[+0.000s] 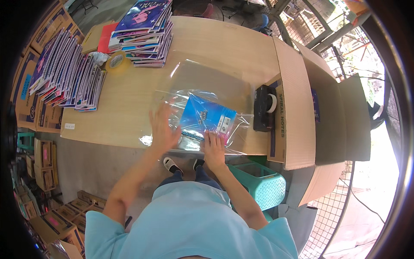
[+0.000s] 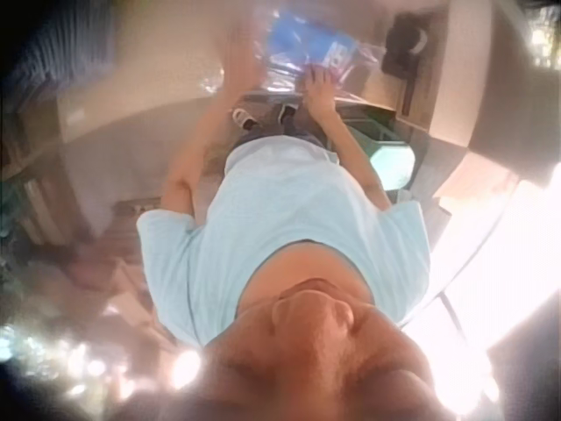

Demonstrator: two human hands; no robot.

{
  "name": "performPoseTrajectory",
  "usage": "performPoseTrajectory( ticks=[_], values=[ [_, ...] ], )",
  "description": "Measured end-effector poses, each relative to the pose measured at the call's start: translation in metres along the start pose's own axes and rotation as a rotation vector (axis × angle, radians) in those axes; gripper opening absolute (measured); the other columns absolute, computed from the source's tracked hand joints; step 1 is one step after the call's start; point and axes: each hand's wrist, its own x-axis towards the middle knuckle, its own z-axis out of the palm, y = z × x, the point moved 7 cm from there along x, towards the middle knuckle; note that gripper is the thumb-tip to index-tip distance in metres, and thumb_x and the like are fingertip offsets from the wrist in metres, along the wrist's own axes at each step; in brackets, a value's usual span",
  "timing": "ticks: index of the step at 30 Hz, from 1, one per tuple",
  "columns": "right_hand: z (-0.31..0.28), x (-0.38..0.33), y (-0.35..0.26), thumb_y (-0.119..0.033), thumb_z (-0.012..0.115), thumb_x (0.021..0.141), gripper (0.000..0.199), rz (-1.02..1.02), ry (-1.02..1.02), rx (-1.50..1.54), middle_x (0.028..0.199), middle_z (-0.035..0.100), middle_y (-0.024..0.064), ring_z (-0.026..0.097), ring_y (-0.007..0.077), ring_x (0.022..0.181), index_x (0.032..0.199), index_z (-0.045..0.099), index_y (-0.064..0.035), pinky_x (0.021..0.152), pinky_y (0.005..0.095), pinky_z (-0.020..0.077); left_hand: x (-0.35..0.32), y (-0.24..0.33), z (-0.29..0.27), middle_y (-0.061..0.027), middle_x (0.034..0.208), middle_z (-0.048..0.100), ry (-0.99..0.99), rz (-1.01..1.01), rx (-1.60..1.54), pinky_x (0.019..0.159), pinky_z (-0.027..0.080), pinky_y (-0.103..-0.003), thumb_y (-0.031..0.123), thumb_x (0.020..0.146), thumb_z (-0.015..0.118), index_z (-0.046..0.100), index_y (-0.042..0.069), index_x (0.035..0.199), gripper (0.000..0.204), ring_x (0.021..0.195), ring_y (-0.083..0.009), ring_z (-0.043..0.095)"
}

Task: The person wraps a stack of spiral-bound notebooks in clear plastic film on a wooden table. They smooth the film over the notebooks, fold the edges, and use a tape dispenser to secure the wrapping. The person then places the wrapped stack into a cardboard box.

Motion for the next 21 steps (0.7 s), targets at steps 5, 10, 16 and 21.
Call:
performPoseTrajectory(
  ticks=[5,10,16,21],
  values=[
    [0.009,-0.003,0.006,-0.013,0.064,0.074,0.060,0.046,0.023,0.088,0.117,0.053,0.0118,0.053,0.0281,0.110,0.131,0.051,-0.0017,0.100,0.0484,0.0404,0.109,0.008,0.053,-0.0132,0.146,0.040,-0.225,0.275,0.100,0.109,0.012,-0.062,0.019,0.072,0.076,0.037,0.015,0.144,0.082,0.133,-0.0346,0.037],
    [0.009,-0.005,0.006,-0.016,0.066,0.075,0.058,0.042,0.104,0.017,0.115,0.055,0.0121,0.054,0.0282,0.108,0.129,0.052,-0.0015,0.099,0.0475,0.0404,0.074,-0.079,0.019,-0.0117,0.098,0.071,-0.454,-0.021,-0.570,0.099,0.042,-0.037,0.012,0.081,0.067,0.068,0.004,0.111,0.031,0.099,-0.0191,0.065],
    [-0.001,-0.006,0.001,-0.014,0.066,0.074,0.054,0.046,0.178,0.067,0.116,0.056,0.0128,0.054,0.0291,0.109,0.125,0.055,0.0002,0.100,0.0466,0.0395,-0.026,-0.048,-0.058,-0.0127,0.124,0.059,0.366,0.119,-0.094,0.105,0.035,-0.046,0.005,0.080,0.066,0.057,0.007,0.125,0.046,0.116,-0.0289,0.055],
    [0.002,-0.007,0.002,-0.014,0.069,0.070,0.059,0.009,0.114,0.040,0.118,0.056,0.0128,0.055,0.0300,0.110,0.126,0.054,-0.0005,0.099,0.0468,0.0400,-0.056,0.022,0.067,-0.0038,0.129,0.055,-0.200,0.310,0.027,0.106,0.030,-0.053,0.008,0.074,0.069,0.059,0.014,0.123,0.051,0.121,-0.0241,0.051]
  ],
)
